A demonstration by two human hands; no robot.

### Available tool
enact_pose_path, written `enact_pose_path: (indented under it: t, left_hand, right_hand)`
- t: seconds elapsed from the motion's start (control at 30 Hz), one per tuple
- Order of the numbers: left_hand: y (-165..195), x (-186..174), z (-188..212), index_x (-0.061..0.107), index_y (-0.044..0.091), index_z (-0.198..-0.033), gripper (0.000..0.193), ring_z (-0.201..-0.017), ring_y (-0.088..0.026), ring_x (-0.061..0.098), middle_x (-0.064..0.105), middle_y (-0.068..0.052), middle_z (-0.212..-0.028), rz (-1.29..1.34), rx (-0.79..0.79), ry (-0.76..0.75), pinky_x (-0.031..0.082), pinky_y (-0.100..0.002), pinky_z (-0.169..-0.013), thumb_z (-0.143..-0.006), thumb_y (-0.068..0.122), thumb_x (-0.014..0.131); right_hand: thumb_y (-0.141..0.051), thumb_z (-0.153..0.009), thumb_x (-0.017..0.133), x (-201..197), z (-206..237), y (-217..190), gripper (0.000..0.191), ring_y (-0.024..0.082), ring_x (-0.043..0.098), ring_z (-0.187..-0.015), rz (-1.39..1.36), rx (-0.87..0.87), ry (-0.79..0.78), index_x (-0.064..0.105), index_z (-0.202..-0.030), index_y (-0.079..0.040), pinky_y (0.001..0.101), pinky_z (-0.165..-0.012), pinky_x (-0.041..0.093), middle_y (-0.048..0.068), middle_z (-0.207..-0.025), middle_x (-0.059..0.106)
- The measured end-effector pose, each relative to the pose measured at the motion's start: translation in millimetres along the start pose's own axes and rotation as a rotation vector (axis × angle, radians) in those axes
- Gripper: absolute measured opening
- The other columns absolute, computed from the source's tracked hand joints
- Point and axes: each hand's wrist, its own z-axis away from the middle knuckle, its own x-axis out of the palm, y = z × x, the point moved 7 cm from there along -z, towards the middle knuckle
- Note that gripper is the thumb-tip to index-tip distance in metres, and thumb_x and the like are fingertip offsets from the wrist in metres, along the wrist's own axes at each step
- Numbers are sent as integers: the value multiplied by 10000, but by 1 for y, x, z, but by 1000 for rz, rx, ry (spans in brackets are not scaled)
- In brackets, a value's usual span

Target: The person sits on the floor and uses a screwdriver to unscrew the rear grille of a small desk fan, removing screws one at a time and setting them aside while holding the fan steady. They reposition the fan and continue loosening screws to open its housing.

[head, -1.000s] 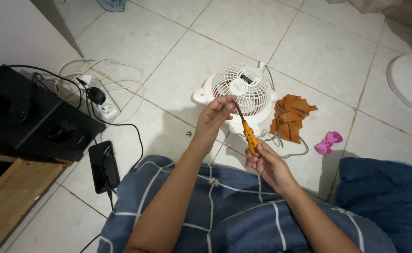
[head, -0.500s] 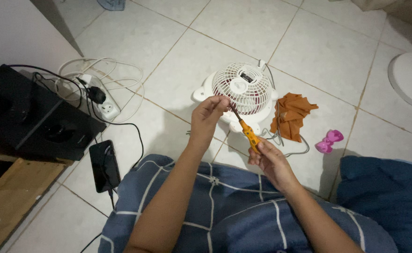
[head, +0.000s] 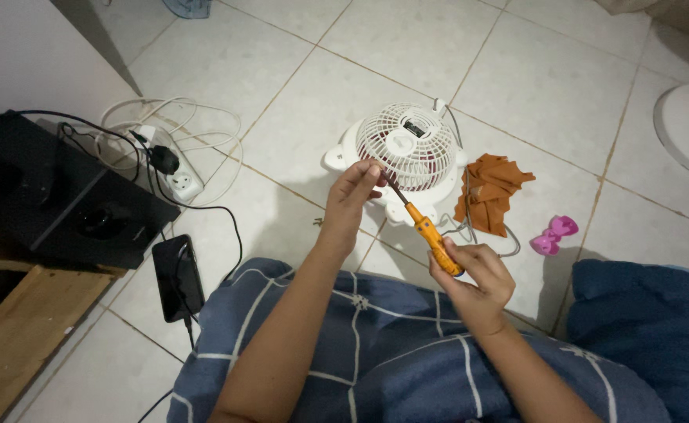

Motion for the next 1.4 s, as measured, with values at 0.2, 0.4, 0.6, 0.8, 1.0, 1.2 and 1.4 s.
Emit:
enact_pose_path:
  t: [0.2, 0.4, 0.6, 0.8, 1.0, 1.2, 1.4]
  left_hand:
    - [2, 6, 1, 697, 100, -1135, 226, -988, -77, 632, 702, 27, -1022, 40, -2, -37, 512, -271, -855, -1040, 291, 622]
    - [17, -1, 3, 719, 87, -1085, 215, -966, -90, 652, 727, 11, -1031, 18, 80, -31, 507, -274, -858, -1043, 280, 633]
    - [9, -3, 4, 739, 85, -1070, 215, -958, -88, 649, 741, 9, -1024, 70, 30, 29, 493, -279, -869, -1010, 285, 684]
    - [1, 2, 5, 736, 97, -1058, 228, -964, -77, 655, 744, 21, -1026, 83, -1, 66, 492, -279, -864, -996, 313, 692]
    - [13, -5, 1, 752, 64, -1063, 254, -906, -81, 667, 750, 0, -957, 12, 36, 97, 505, -274, -836, -996, 303, 695]
    - [23, -4, 3, 771, 42, -1068, 251, -873, -83, 658, 757, -11, -932, 20, 82, 74, 500, -269, -816, -1005, 272, 693]
    - [30, 10, 9, 765, 37, -1075, 245, -892, -84, 648, 776, -25, -995, 52, 93, -10, 501, -263, -838, -1012, 257, 676]
  right_hand:
    - [-25, -712, 936, -5, -6, -20, 416, 159, 635, -738, 114, -191, 22, 761, -1087, -68, 294, -658, 483, 45, -869, 693]
    - [-44, -710, 942, -3, -9, -21, 411, 156, 633, -738, 108, -175, 37, 767, -1080, -89, 295, -663, 473, 26, -869, 690]
    - [-69, -698, 937, -3, -6, -23, 399, 161, 645, -736, 136, -179, 20, 769, -1060, -82, 312, -678, 479, 23, -862, 710]
    - [-62, -728, 931, 7, 2, -6, 340, 153, 674, -762, 37, -14, 26, 753, -1015, -22, 288, -695, 522, 75, -865, 722]
    - [-19, -849, 803, 38, 21, 44, 416, 119, 687, -886, -471, 525, -111, 699, -1248, 35, 271, -803, 574, 111, -1002, 734]
    - [-90, -959, 673, 70, 38, 66, 447, 141, 697, -832, -822, 811, -303, 595, -1390, 0, 277, -764, 565, 146, -1101, 758]
    - [-134, -975, 632, 80, 44, 72, 483, 148, 706, -874, -930, 899, -373, 517, -1428, -11, 285, -812, 568, 157, -1152, 747]
